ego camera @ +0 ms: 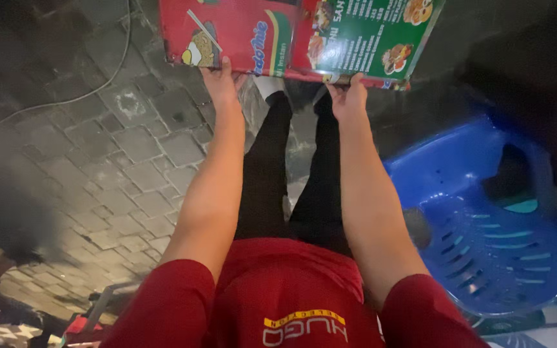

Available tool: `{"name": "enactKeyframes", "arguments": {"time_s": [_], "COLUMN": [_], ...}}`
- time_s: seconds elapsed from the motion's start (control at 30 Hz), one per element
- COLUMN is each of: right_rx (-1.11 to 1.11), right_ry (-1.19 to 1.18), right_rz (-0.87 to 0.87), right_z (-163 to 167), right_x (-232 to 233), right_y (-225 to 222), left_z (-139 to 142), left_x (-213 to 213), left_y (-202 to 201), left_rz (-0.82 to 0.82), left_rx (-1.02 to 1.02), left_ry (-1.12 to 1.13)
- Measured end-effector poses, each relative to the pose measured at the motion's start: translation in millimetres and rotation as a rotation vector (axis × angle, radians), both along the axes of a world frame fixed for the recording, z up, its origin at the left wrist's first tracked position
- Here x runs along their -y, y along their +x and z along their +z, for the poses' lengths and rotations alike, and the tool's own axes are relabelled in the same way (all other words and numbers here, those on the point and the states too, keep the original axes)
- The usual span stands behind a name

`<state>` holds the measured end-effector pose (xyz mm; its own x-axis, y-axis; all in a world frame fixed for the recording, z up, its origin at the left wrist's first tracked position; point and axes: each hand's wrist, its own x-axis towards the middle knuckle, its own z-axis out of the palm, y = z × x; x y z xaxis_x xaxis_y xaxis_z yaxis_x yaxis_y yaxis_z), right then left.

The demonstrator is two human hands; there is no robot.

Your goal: The person lifts and places several large cardboard boxes onto a stack on the floor. The person handles red and yellow branded boxes, positioning them one at a time to build a pile.

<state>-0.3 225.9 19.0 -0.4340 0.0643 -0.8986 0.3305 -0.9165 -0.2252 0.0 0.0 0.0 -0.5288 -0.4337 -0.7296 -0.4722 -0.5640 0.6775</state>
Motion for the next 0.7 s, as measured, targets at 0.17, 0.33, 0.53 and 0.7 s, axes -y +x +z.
{"name": "enactKeyframes", "arguments": {"time_s": [0.17,0.33,0.53,0.7], "right_rx": [-0.062,-0.13,0.007,0.031], "right_ry": [0.051,-0.02,0.028,0.148], "right_rz": [0.065,0.015,-0.041,0.02], "right_z": [2,1,8,15], "right_x": [6,8,18,26], "right_y": [2,18,17,22], "left_z": [9,10,19,22], "left_x": [4,11,12,20], "left_y": [6,22,27,34], "left_rz": [0.039,0.017,0.063,0.036], "left_rx": [-0.07,-0.053,0.0,0.004], "left_ry": [0.003,-0.002,0.002,0.009]}}
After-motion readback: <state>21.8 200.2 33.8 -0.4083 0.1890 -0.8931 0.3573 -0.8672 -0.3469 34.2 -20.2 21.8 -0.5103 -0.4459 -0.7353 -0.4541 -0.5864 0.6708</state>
